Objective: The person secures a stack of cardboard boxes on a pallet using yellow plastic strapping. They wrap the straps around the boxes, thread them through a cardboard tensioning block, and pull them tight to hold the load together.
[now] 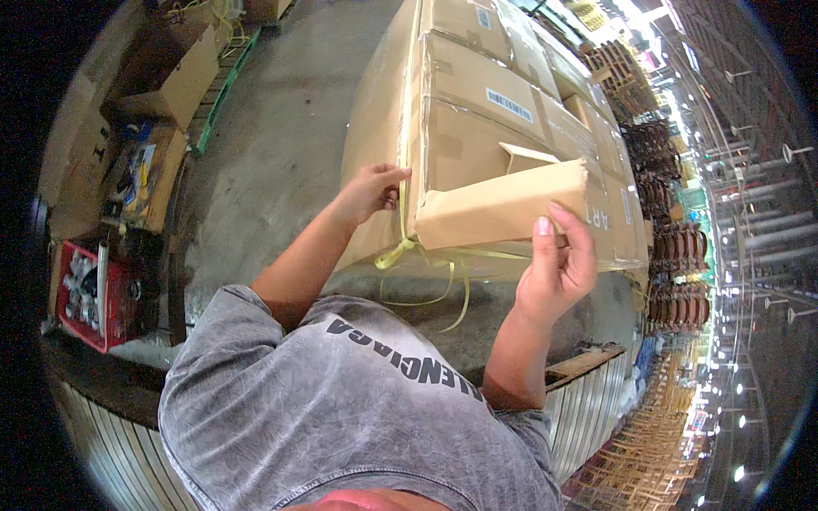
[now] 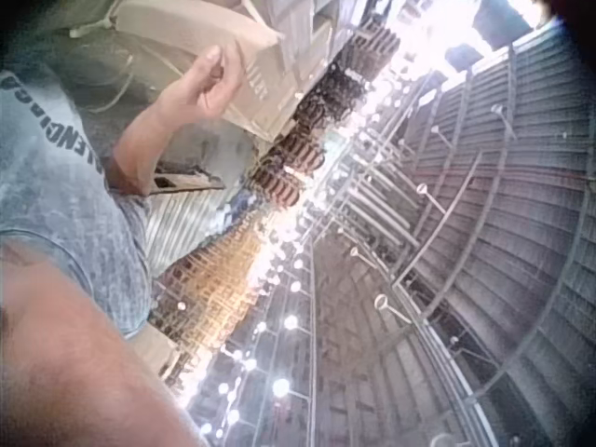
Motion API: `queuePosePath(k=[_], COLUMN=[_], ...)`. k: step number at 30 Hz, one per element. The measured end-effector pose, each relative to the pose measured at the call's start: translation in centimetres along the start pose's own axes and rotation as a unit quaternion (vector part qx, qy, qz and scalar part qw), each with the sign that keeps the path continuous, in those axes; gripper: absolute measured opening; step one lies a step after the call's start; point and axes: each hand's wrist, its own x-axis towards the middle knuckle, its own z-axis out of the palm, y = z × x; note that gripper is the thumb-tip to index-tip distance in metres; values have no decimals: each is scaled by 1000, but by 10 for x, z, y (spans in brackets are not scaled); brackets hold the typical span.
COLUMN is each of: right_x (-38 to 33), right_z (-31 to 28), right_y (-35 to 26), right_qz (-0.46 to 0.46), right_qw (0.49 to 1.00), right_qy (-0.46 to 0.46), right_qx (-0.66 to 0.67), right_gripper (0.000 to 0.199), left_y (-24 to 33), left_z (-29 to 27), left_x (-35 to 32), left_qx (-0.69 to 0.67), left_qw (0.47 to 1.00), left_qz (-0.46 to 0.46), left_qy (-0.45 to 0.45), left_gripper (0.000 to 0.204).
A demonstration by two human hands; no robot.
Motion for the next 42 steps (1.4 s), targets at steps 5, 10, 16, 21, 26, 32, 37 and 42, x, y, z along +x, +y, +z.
queuePosePath(k=[5, 10, 16, 21, 26, 32, 37, 42], right_x=[11, 23, 32, 34, 25, 22, 40, 93], right_z=[50, 92, 126, 145, 156, 119, 129, 147], right_y=[-14, -16, -3, 4, 48, 84, 73, 125], right_qz=[-51, -119, -228, -207, -119, -61, 43, 115], right_qw=[988, 970, 936, 920, 880, 912, 988, 930], right_qy=[-55, -125, -165, -201, -293, -291, -140, -348], right_qx=[-134, -171, -212, -265, -354, -281, -56, -15], right_gripper=[15, 19, 23, 24, 23, 25, 30, 25], left_y=[2, 0, -3, -7, -12, -2, -20, -6], left_z=[-3, -24, -29, -36, -36, -41, -75, -44], left_x=[11, 25, 26, 26, 21, 7, 24, 74], left_qx=[19, 68, 188, 268, 376, 358, 158, 6], left_qw=[999, 994, 976, 953, 918, 926, 981, 998], left_qz=[-38, 5, 61, 138, 126, 116, 52, 28], left_qy=[-30, -91, -86, -28, 21, -6, 100, 54], left_gripper=[24, 22, 20, 24, 37, 41, 36, 35])
